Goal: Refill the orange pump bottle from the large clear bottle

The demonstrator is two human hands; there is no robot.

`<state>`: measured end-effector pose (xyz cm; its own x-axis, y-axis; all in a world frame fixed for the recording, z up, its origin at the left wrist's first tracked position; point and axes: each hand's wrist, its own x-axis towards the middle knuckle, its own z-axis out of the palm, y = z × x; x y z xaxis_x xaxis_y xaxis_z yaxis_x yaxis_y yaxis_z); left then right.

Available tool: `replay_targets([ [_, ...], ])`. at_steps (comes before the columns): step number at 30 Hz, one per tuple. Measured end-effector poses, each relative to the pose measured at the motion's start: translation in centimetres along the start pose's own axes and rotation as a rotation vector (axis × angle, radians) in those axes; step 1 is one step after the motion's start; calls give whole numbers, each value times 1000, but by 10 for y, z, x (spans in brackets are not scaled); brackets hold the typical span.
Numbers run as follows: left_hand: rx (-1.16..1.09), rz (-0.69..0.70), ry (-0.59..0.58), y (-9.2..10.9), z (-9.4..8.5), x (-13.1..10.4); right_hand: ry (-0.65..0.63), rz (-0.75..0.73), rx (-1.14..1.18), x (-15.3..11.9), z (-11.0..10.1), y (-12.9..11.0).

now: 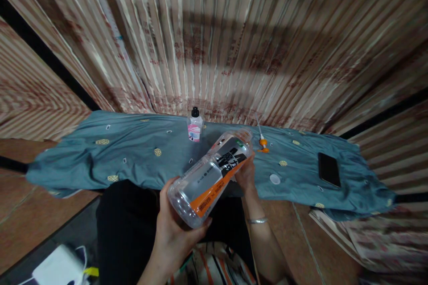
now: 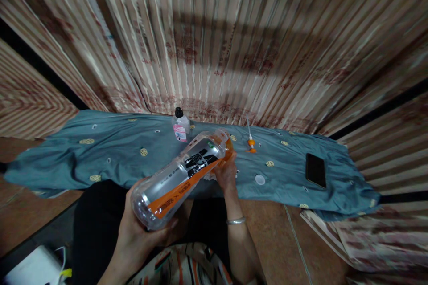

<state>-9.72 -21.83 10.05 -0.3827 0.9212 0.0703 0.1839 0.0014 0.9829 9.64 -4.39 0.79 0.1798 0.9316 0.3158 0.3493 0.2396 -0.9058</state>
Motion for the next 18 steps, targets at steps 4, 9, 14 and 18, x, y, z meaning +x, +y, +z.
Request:
replay_targets([
  [4,-15,1,8,-1,0,0,-1,-2,7,0,1,5],
  [9,-14,9,15,-1,0,1,4,4,-11,0,1,5],
  [14,-26,0,16,-3,1,1,-4,40,-38,-1,1,7],
  [18,-26,-6,27,-3,1,-1,7,18,-17,-1,2,11],
])
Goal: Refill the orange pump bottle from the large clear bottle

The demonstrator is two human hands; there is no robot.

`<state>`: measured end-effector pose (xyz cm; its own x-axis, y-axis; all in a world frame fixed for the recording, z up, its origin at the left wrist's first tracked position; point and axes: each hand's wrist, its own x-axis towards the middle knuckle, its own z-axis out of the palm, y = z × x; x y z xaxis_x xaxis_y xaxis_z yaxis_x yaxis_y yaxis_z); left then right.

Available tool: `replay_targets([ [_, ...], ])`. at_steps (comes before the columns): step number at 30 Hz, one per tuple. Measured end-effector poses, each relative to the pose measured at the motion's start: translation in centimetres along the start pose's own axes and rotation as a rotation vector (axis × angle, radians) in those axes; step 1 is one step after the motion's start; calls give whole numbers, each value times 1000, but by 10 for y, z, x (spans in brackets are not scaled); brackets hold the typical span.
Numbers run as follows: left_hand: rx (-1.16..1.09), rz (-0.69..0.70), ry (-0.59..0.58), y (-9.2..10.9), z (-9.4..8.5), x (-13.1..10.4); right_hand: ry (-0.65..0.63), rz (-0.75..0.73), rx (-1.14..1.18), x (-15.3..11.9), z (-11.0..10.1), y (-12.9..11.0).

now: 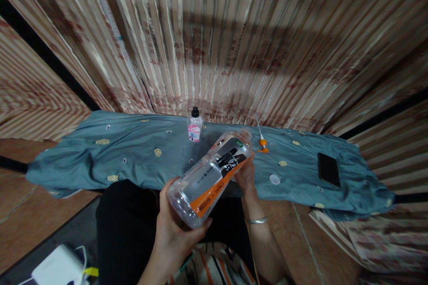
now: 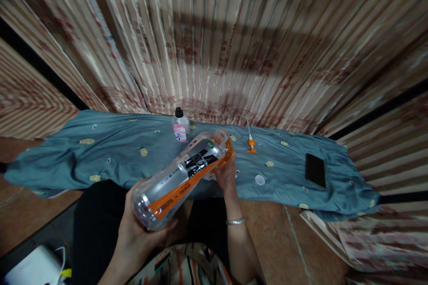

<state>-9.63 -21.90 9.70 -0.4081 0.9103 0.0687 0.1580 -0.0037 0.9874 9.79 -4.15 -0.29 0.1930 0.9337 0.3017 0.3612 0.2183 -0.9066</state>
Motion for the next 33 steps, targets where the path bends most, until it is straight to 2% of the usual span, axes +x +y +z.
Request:
replay_targets([
  [10,34,15,-6,3,-1,3,7,-24,-19,0,-1,-2],
  [25,21,16,-40,-2,-2,0,-11,35,-35,-1,-2,-7],
  [33,-4,-17,-39,4,-1,1,5,25,-19,-1,-1,-5],
])
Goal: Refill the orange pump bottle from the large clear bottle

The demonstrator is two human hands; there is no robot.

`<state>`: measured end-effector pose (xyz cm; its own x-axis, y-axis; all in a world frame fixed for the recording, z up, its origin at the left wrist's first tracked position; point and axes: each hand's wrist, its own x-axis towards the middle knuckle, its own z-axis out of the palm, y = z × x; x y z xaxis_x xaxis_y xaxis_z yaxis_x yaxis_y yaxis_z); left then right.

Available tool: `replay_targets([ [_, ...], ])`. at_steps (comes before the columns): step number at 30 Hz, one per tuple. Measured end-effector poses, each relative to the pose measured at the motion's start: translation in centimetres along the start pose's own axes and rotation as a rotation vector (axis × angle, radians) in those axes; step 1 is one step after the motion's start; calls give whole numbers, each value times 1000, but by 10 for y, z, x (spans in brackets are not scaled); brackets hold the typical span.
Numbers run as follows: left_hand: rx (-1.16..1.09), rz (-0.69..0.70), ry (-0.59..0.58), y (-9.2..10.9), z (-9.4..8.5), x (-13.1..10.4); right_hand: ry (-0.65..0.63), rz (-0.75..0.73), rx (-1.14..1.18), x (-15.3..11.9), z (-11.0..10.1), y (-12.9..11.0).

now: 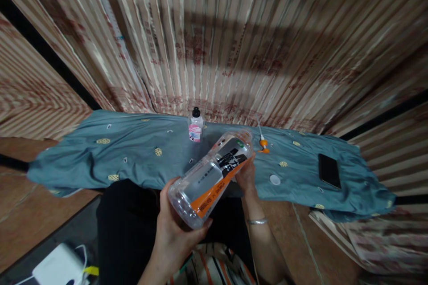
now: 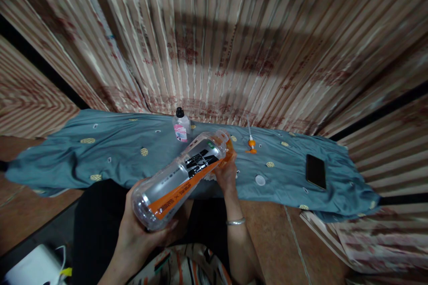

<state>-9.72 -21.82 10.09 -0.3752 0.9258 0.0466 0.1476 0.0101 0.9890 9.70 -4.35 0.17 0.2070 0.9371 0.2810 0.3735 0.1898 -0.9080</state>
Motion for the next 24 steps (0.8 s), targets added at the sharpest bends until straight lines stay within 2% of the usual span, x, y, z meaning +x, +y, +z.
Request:
replay_targets([
  [24,0,-13,23,0,1,-1,-2,-33,33,-1,0,1],
])
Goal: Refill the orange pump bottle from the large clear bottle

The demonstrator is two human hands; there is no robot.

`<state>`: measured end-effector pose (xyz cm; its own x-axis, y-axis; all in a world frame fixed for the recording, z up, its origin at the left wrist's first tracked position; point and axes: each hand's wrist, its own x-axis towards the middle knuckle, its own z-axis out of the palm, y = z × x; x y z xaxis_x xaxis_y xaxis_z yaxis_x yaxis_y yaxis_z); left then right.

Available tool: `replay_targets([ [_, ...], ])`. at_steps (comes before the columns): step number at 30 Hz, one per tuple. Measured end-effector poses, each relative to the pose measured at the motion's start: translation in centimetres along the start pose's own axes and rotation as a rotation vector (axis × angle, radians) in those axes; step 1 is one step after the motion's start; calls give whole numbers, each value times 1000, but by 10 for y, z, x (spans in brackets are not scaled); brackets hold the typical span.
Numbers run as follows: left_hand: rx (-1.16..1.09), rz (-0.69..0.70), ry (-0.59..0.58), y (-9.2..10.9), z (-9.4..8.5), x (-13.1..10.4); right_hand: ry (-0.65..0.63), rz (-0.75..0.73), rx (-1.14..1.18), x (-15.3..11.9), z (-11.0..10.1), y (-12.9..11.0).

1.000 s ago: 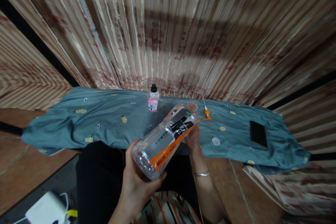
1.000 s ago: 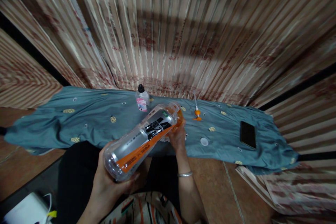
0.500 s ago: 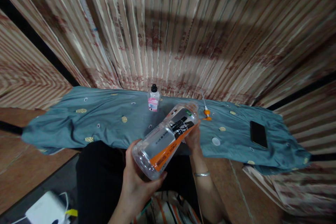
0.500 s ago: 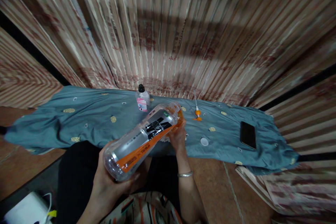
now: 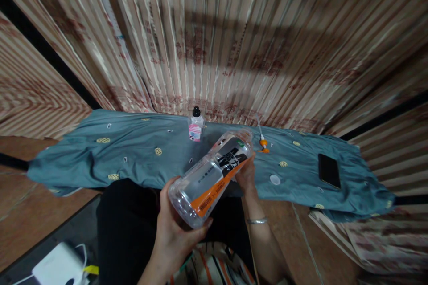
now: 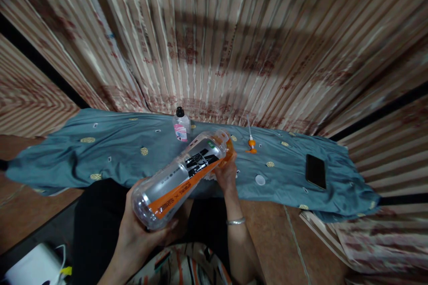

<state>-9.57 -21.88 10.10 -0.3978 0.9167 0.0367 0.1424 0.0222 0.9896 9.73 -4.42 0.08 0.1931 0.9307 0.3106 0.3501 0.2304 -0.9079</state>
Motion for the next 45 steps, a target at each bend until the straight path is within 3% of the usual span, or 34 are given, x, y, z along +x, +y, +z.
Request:
replay_targets([
  [14,2,3,15,5,0,1,1,39,-44,0,-3,-9],
  [40,49,40,-3,4,-3,4,13,5,-49,1,-1,-1],
  [45,30,3,41,9,3,3,11,1,-21,0,-1,-1],
])
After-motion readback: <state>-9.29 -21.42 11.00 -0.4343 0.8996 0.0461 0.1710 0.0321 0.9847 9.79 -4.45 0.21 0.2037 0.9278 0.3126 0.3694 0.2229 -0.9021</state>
